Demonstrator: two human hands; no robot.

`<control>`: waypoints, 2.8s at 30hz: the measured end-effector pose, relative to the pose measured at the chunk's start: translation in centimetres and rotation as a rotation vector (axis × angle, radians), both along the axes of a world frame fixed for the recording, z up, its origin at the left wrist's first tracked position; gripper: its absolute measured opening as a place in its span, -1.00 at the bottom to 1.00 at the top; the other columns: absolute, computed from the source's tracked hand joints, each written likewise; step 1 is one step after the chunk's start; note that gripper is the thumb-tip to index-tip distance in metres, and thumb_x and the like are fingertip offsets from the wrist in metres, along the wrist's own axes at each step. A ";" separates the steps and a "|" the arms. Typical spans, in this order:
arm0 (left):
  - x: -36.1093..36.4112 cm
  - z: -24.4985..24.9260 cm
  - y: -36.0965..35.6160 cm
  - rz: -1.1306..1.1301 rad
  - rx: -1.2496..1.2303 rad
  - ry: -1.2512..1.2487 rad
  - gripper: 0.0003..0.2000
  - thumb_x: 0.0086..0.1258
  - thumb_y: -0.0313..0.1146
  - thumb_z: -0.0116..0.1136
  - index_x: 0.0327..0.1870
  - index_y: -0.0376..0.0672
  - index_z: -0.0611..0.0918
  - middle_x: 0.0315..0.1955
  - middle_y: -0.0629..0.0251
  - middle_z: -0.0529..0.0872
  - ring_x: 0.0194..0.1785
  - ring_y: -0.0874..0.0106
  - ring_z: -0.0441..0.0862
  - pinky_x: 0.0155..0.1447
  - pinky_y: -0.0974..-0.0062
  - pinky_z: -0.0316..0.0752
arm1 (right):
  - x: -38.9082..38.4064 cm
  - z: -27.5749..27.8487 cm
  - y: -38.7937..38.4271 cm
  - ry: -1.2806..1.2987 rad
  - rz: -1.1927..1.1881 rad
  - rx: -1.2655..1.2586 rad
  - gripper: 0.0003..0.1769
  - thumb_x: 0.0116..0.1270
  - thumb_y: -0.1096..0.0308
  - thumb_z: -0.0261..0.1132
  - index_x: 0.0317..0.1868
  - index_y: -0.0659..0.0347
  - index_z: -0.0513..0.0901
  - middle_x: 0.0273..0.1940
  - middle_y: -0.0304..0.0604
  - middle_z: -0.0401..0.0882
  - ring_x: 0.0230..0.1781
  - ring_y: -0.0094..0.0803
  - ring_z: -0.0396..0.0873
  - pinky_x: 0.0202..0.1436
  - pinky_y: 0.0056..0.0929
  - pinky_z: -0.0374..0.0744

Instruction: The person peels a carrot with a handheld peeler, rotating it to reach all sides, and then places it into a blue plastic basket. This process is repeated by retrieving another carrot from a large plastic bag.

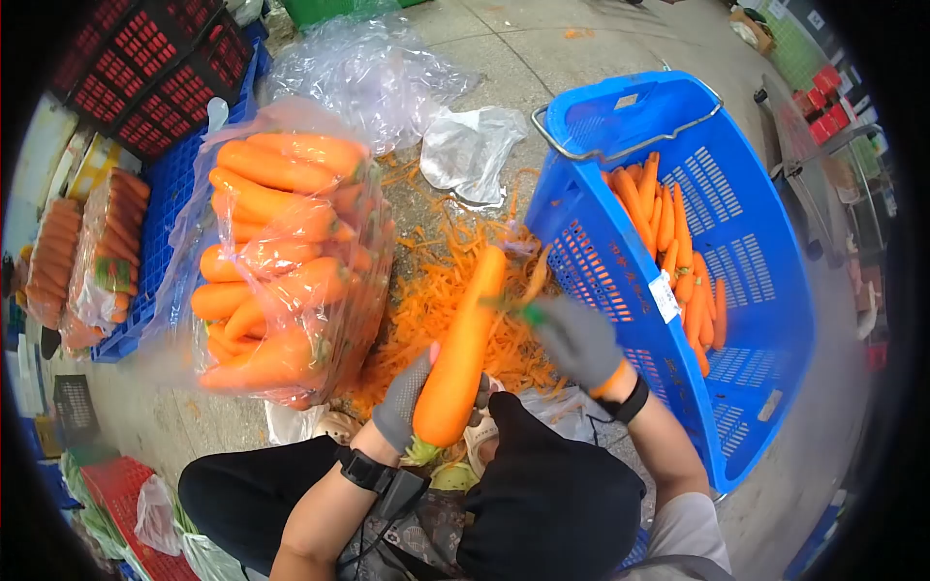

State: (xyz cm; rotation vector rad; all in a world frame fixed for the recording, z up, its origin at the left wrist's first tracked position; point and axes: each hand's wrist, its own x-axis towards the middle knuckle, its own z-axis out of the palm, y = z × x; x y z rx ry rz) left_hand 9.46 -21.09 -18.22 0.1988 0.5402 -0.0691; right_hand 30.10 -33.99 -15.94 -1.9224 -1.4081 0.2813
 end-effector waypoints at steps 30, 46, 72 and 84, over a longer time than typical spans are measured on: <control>1.1 -0.2 1.8 0.215 0.022 0.015 -0.40 0.28 0.22 -0.05 0.01 -0.22 0.46 -0.35 0.17 0.56 -0.34 0.28 0.51 -0.22 0.32 0.48 | -1.4 -1.9 1.6 -0.130 -0.039 0.133 -0.72 0.10 0.34 0.29 -0.13 0.07 0.56 -0.43 -0.18 0.49 -0.49 -0.29 0.51 -0.54 -0.37 0.46; 1.0 2.5 0.4 0.083 0.065 0.093 -0.44 0.36 0.14 -0.11 0.05 -0.24 0.44 -0.27 0.10 0.61 -0.29 0.27 0.60 -0.20 0.30 0.54 | -0.9 -0.5 1.3 -0.001 0.137 0.085 -0.76 0.32 0.29 0.09 -0.08 0.20 0.52 -0.31 -0.01 0.56 -0.31 -0.05 0.55 -0.27 -0.20 0.51; 1.8 0.6 1.6 0.142 0.040 -0.017 -0.44 0.34 0.14 -0.09 0.08 -0.20 0.43 -0.25 0.09 0.60 -0.24 0.24 0.60 -0.13 0.23 0.54 | -4.1 1.4 -0.9 -0.105 0.439 -0.041 -0.70 0.20 0.28 0.24 -0.04 0.03 0.54 -0.33 -0.16 0.56 -0.38 -0.24 0.58 -0.41 -0.32 0.53; 1.7 0.8 0.2 0.226 0.042 0.090 -0.48 0.34 0.15 -0.10 -0.02 -0.18 0.48 -0.32 0.08 0.61 -0.30 0.22 0.60 -0.16 0.22 0.54 | -1.5 -1.6 -0.1 -0.002 0.124 0.093 -0.73 0.18 0.34 0.25 -0.08 0.08 0.56 -0.36 -0.14 0.54 -0.37 -0.18 0.55 -0.37 -0.29 0.50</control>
